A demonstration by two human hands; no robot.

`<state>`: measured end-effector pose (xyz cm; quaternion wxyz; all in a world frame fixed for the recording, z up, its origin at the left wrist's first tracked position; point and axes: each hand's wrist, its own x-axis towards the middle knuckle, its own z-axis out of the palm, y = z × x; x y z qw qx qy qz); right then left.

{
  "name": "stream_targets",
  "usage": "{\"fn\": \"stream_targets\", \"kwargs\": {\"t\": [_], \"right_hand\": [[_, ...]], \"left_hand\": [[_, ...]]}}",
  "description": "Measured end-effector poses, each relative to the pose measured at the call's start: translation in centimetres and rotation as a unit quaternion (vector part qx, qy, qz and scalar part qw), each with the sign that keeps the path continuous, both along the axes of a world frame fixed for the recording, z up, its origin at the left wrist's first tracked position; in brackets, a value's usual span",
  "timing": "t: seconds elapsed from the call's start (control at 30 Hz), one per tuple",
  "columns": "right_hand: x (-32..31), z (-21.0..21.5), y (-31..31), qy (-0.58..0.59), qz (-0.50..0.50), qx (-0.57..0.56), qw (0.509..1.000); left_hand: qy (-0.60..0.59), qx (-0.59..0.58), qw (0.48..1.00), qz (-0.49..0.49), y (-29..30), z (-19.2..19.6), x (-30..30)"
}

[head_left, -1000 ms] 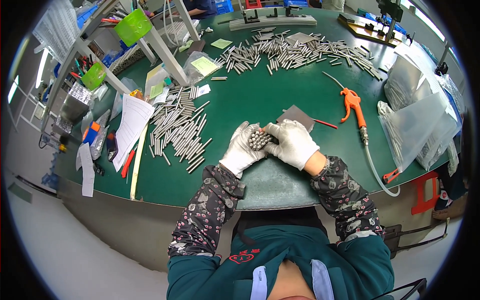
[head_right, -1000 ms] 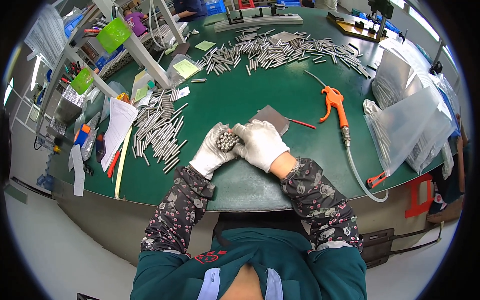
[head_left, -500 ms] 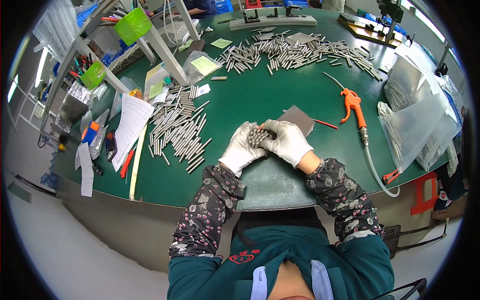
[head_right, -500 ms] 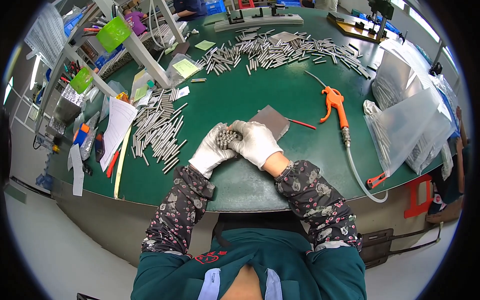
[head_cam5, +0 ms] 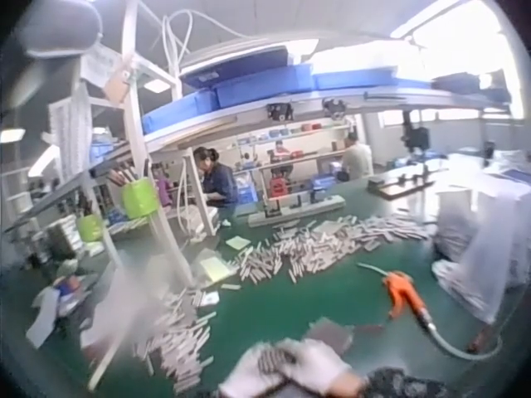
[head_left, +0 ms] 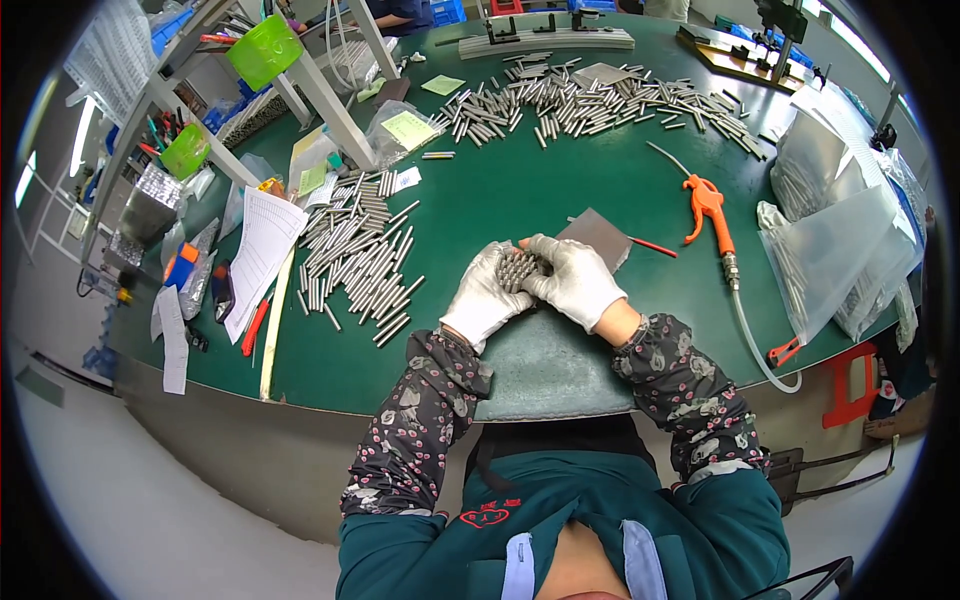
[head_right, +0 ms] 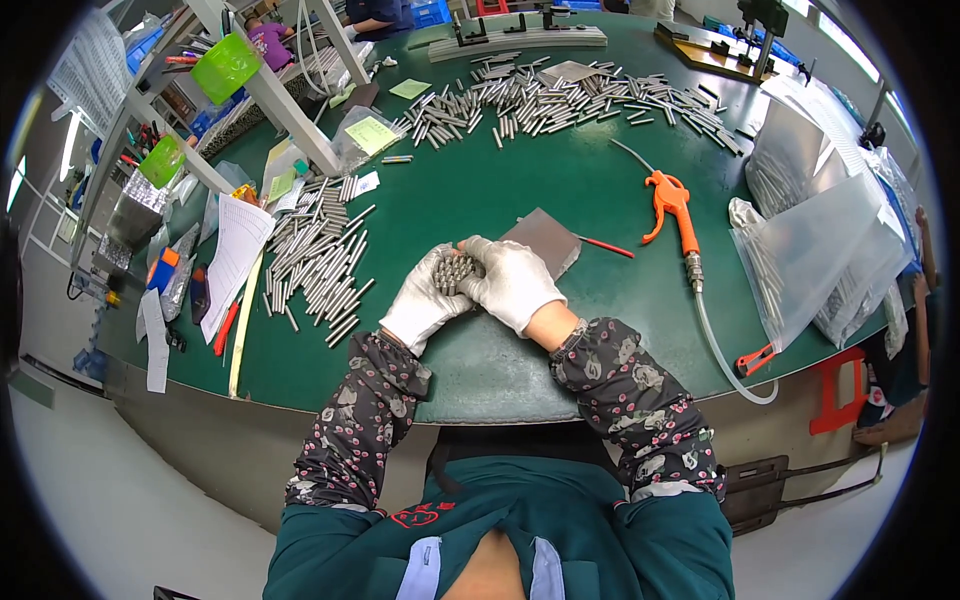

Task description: Sanding the ends of a bundle of small metal rods using a sanding block at a manufacturing workstation.

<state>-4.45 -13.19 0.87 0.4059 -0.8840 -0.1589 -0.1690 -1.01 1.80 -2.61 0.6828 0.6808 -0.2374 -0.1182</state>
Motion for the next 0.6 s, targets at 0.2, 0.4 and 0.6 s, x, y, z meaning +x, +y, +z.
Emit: {"fn": "stream_targets", "kwargs": {"t": [0.2, 0.4, 0.6], "right_hand": [[-1.4, 3.5, -1.3, -0.052, -0.07, -0.11, 0.99], [-1.2, 1.6, -4.0, -0.072, -0.184, -0.309, 0.93], [-0.9, 2.7, -3.7, -0.098, -0.108, -0.153, 0.977]], "left_hand": [[-0.019, 0.054, 0.997, 0.043, 0.4, 0.1, -0.2], [-0.054, 0.122, 0.99, 0.045, 0.4, 0.3, -0.2], [-0.076, 0.139, 0.985, 0.067, 0.3, 0.3, -0.3]]}}
